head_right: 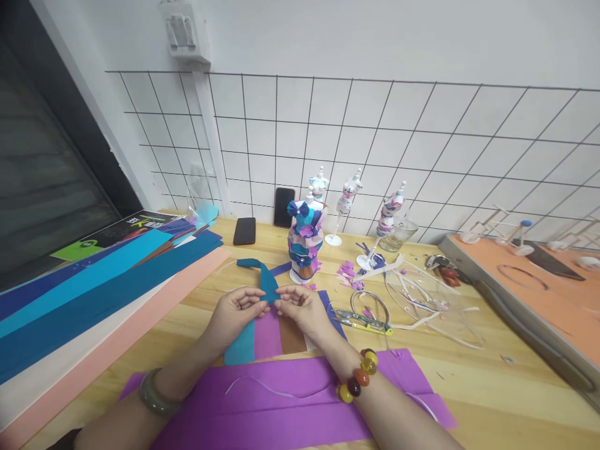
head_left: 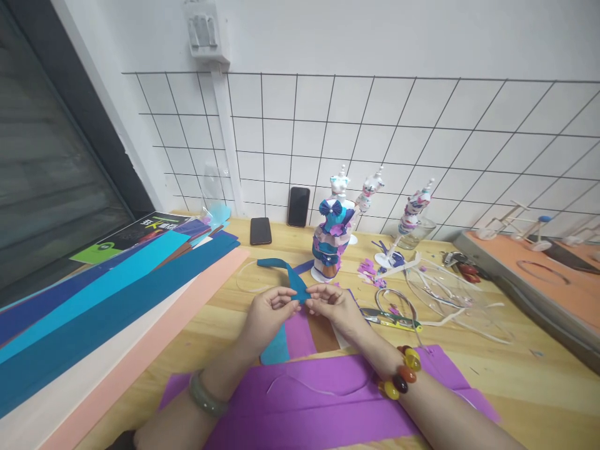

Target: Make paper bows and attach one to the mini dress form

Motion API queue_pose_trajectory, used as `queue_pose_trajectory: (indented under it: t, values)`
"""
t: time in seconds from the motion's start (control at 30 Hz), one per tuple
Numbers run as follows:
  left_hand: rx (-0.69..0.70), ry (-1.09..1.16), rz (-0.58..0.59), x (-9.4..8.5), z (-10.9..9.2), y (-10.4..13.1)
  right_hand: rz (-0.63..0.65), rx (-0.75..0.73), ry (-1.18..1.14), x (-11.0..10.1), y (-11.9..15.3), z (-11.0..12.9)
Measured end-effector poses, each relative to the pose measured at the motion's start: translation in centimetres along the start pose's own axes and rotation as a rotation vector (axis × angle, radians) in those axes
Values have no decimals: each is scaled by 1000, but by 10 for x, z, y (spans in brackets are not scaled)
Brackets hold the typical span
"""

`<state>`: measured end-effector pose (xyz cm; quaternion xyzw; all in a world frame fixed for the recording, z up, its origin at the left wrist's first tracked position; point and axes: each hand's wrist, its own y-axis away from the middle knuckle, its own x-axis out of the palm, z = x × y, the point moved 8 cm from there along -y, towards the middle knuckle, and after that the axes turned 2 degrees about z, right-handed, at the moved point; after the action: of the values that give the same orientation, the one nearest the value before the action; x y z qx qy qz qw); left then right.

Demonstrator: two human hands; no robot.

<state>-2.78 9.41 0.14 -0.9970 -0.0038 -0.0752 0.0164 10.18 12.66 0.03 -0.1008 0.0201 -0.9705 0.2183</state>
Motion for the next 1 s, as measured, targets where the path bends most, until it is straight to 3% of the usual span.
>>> queue_pose_trajectory:
  t: [0.5, 1.0]
  values:
    - [67, -84, 40, 0, -2, 1, -12, 20, 94, 6, 5, 5]
    - [105, -149, 57, 1, -6, 1, 5, -62, 164, 4, 3, 6]
